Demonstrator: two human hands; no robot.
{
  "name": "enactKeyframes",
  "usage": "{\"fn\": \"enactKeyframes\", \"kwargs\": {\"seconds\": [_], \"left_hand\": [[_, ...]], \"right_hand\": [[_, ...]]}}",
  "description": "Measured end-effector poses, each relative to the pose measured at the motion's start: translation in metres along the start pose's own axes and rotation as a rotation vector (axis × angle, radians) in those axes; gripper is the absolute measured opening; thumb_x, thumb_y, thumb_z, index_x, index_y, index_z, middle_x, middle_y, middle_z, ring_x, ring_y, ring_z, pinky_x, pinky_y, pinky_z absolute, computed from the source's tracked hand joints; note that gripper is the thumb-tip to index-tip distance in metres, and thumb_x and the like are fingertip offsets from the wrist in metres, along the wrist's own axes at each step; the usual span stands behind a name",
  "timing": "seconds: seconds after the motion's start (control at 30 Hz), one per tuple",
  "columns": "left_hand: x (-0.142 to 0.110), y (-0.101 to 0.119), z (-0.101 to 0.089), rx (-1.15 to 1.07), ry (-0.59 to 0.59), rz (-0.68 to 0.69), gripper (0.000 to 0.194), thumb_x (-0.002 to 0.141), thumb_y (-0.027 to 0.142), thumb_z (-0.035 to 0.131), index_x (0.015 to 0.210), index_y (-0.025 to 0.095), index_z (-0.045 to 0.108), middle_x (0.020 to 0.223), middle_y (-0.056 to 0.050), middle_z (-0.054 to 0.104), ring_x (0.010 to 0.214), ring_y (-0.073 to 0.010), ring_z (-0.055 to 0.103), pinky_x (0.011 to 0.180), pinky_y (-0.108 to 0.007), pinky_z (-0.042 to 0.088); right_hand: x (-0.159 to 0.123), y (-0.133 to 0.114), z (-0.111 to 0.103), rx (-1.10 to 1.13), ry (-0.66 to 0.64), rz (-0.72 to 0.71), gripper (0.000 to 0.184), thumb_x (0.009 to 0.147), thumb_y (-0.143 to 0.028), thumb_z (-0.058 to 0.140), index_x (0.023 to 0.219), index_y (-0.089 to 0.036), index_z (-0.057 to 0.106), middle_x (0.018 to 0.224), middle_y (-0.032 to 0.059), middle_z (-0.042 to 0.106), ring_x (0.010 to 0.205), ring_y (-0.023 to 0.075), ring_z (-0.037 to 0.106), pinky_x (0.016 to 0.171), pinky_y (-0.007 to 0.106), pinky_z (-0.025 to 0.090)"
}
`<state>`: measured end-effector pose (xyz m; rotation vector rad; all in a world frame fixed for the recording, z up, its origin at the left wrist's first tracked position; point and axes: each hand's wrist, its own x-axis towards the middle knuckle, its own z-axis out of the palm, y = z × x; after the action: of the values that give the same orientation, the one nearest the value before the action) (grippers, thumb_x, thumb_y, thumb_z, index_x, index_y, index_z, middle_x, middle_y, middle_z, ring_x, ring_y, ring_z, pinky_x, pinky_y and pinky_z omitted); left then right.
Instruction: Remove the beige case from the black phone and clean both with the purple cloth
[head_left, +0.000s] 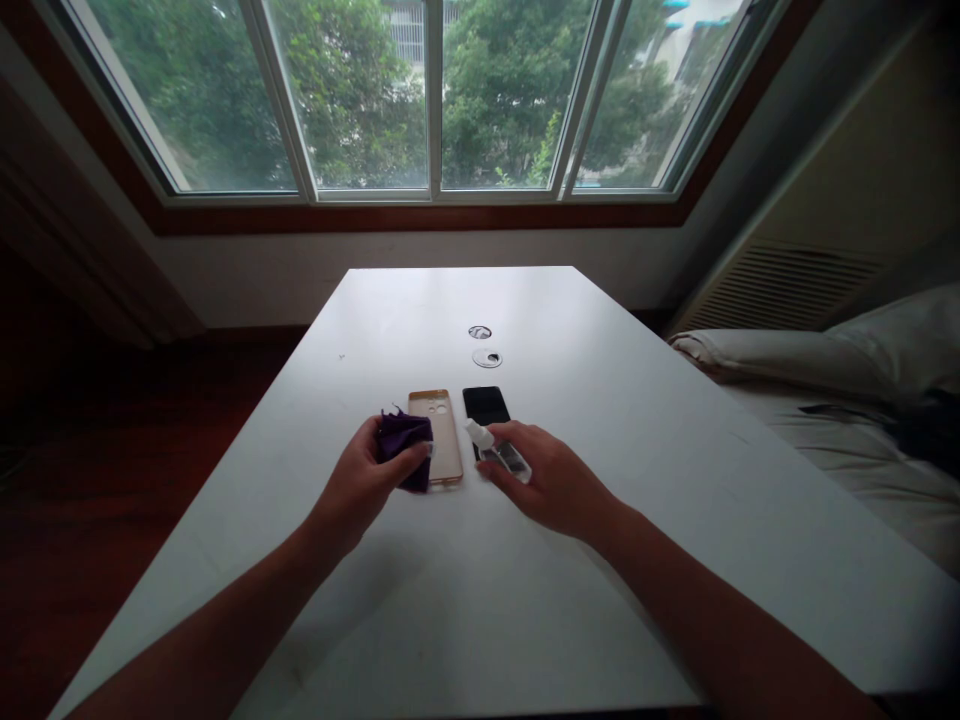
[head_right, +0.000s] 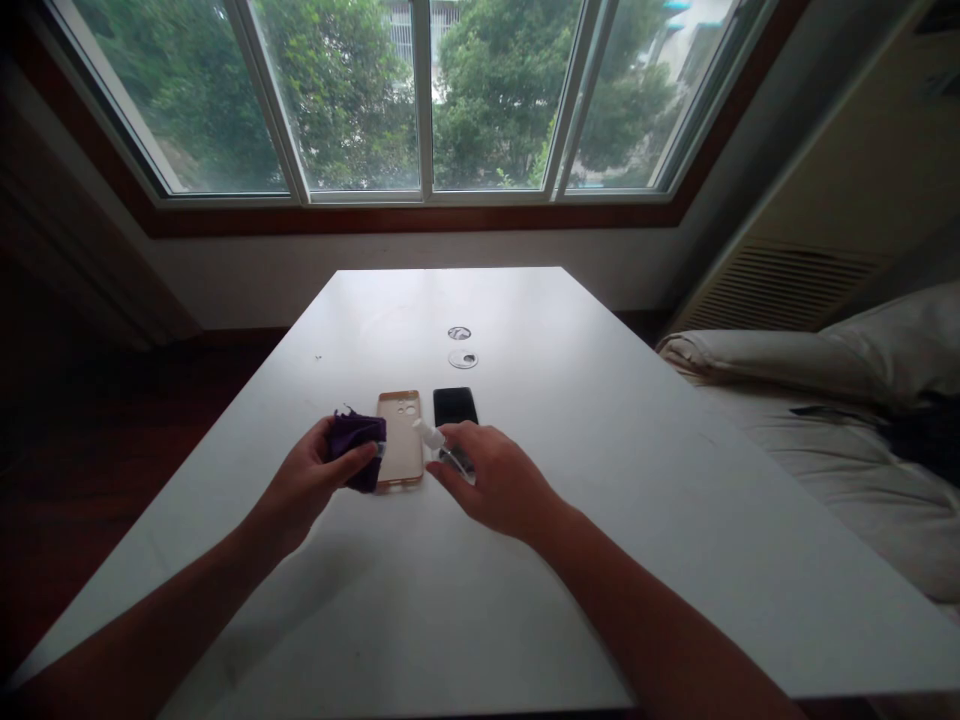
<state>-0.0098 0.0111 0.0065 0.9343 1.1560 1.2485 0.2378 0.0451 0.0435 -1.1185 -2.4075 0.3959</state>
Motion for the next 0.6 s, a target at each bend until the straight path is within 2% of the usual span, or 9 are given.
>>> {"fn": "enactKeyframes", "kwargs": {"seconds": [0.1,0.2,0.27,0.43,0.53,0.6], "left_hand": [[-0.006,-0.004,0.002,0.156,-0.267,-0.060,0.056,0.077,0.041,0.081,0.122,0.015,0.060,0.108,-0.012,0.070,0.091,-0.0232,0.068,0.077,-0.035,0.057],[-0.018,-0.010,0.010,0.426,-0.464,0.008,0.039,0.081,0.039,0.076,0.112,0.018,0.067,0.100,-0.008,0.071,0.087,-0.0210,0.065,0.078,-0.033,0.053],[-0.024,-0.014,0.015,0.598,-0.487,0.098,0.031,0.082,0.036,0.074,0.108,0.021,0.068,0.102,-0.005,0.071,0.087,-0.0203,0.064,0.078,-0.032,0.050],[-0.027,-0.017,0.016,0.783,-0.388,0.216,0.027,0.082,0.034,0.073,0.106,0.023,0.066,0.102,-0.003,0.070,0.088,-0.0199,0.064,0.077,-0.029,0.048],[-0.025,-0.014,0.011,0.887,-0.382,0.343,0.022,0.084,0.020,0.066,0.106,0.024,0.067,0.108,-0.002,0.069,0.089,-0.0180,0.065,0.077,-0.028,0.048],[-0.026,-0.012,0.009,0.980,-0.431,0.431,0.029,0.084,0.010,0.059,0.108,0.025,0.068,0.116,-0.001,0.068,0.090,-0.0172,0.066,0.078,-0.027,0.048]], "right_hand": [[0.002,0.001,-0.001,0.064,0.072,-0.020,0.032,0.096,-0.043,0.059,0.118,-0.020,0.059,0.106,0.0088,0.066,0.089,0.0209,0.061,0.077,0.035,0.049],[0.002,0.002,0.000,0.087,0.116,-0.025,0.029,0.096,-0.041,0.059,0.117,-0.020,0.059,0.100,0.0071,0.064,0.086,0.0192,0.061,0.077,0.033,0.049],[0.001,0.003,0.002,0.086,0.116,-0.008,0.030,0.096,-0.042,0.059,0.117,-0.020,0.059,0.096,0.0061,0.064,0.083,0.0183,0.060,0.076,0.032,0.049],[0.000,0.005,0.005,0.105,0.081,0.045,0.033,0.095,-0.043,0.060,0.118,-0.020,0.059,0.092,0.0038,0.064,0.077,0.0158,0.058,0.071,0.030,0.047],[0.000,0.005,0.006,0.100,0.064,0.064,0.033,0.095,-0.045,0.061,0.116,-0.020,0.059,0.090,0.0027,0.063,0.075,0.0150,0.057,0.070,0.029,0.045],[0.000,0.004,0.007,0.098,0.060,0.072,0.032,0.095,-0.045,0.060,0.114,-0.020,0.059,0.089,0.0022,0.062,0.074,0.0148,0.056,0.069,0.029,0.045]]}}
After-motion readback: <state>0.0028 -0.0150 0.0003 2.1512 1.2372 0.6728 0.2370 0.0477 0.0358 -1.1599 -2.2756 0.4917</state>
